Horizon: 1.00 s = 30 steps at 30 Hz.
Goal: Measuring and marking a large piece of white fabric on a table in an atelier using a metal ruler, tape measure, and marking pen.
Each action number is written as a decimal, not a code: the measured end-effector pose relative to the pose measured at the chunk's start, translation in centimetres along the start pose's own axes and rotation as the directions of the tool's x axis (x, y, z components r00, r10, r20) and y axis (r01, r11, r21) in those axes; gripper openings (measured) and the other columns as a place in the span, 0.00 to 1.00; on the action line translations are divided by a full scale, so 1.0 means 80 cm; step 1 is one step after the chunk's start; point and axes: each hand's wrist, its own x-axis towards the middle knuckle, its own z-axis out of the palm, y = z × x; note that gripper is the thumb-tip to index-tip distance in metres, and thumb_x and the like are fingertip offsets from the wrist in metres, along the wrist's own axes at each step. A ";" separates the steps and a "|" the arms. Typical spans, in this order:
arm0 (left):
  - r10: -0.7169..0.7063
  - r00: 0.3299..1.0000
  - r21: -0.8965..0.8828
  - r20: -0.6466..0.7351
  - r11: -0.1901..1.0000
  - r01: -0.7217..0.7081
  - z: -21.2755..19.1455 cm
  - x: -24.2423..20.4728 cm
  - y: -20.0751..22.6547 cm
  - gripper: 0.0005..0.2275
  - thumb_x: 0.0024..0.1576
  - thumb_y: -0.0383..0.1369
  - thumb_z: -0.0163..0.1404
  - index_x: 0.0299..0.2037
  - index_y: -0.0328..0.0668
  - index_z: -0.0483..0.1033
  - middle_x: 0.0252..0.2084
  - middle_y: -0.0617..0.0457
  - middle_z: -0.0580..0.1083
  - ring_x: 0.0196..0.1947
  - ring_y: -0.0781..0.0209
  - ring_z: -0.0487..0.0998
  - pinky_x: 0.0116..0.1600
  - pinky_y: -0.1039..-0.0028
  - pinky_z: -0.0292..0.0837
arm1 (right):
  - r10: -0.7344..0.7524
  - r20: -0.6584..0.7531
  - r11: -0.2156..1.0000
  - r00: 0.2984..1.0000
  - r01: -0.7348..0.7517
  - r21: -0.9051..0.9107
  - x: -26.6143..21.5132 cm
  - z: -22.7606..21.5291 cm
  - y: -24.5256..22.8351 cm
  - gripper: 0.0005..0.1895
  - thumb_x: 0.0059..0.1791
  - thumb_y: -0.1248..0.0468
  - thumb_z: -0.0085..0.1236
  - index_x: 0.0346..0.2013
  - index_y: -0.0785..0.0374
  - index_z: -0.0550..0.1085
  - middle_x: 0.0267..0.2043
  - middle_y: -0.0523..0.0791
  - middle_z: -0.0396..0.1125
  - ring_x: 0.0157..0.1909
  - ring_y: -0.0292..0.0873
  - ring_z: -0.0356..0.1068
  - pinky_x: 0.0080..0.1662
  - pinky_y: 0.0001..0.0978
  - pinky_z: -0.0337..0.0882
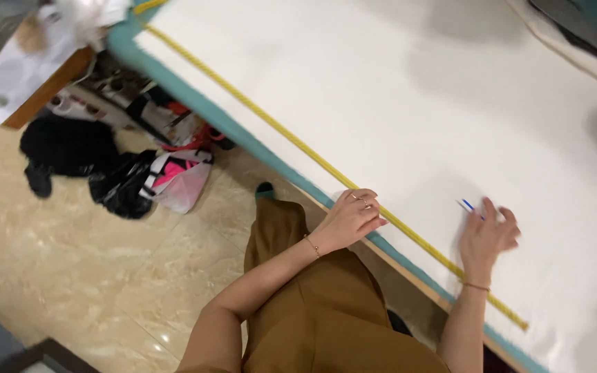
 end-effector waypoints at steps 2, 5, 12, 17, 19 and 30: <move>-0.036 0.998 0.010 -0.041 0.999 0.036 -0.029 -0.002 -0.022 0.13 0.63 0.41 0.53 0.32 0.42 0.76 0.44 0.56 0.75 0.62 0.55 0.71 0.66 0.58 0.63 | -0.026 0.007 1.000 1.000 0.026 -0.007 0.009 0.009 -0.006 0.19 0.61 0.57 0.51 0.66 0.55 0.73 0.68 0.56 0.55 0.67 0.60 0.50 0.64 0.61 0.48; -0.096 0.991 0.057 -0.093 0.993 0.101 -0.065 -0.001 -0.080 0.12 0.64 0.42 0.52 0.34 0.43 0.77 0.45 0.55 0.76 0.62 0.55 0.71 0.67 0.58 0.63 | -0.027 0.018 0.999 0.999 0.027 -0.046 0.035 0.033 -0.012 0.18 0.61 0.58 0.51 0.66 0.58 0.71 0.69 0.58 0.54 0.69 0.60 0.48 0.65 0.62 0.46; -0.346 0.847 0.119 -0.405 0.898 0.424 -0.231 -0.028 -0.222 0.09 0.64 0.38 0.50 0.41 0.44 0.81 0.50 0.51 0.77 0.62 0.51 0.69 0.68 0.55 0.61 | 0.099 0.019 0.983 0.995 -0.094 -0.156 0.051 0.074 -0.014 0.19 0.62 0.60 0.48 0.65 0.67 0.66 0.72 0.62 0.49 0.73 0.60 0.43 0.65 0.62 0.45; -0.508 0.440 -0.218 -0.741 0.801 0.557 -0.342 -0.086 -0.363 0.09 0.65 0.36 0.51 0.48 0.41 0.75 0.49 0.51 0.75 0.54 0.55 0.73 0.61 0.65 0.67 | 0.101 -0.022 0.982 0.995 -0.103 -0.159 0.088 0.104 -0.089 0.18 0.65 0.60 0.49 0.66 0.70 0.64 0.73 0.63 0.47 0.73 0.61 0.45 0.66 0.63 0.45; -0.543 0.254 -0.400 -0.800 0.799 0.449 -0.381 -0.108 -0.427 0.13 0.66 0.38 0.51 0.55 0.38 0.70 0.50 0.50 0.73 0.51 0.56 0.73 0.58 0.68 0.69 | 0.144 -0.025 0.986 0.989 -0.146 -0.079 0.111 0.125 -0.165 0.18 0.66 0.60 0.48 0.67 0.68 0.64 0.75 0.62 0.46 0.74 0.61 0.45 0.67 0.64 0.45; -0.943 0.222 -0.968 -0.247 0.249 -0.022 -0.548 -0.070 -0.536 0.29 0.57 0.38 0.58 0.63 0.40 0.55 0.53 0.45 0.73 0.48 0.55 0.79 0.50 0.68 0.79 | -0.639 0.580 0.637 0.505 -0.075 0.767 0.185 0.239 -0.839 0.30 0.59 0.52 0.44 0.73 0.61 0.57 0.70 0.52 0.59 0.63 0.47 0.68 0.57 0.38 0.71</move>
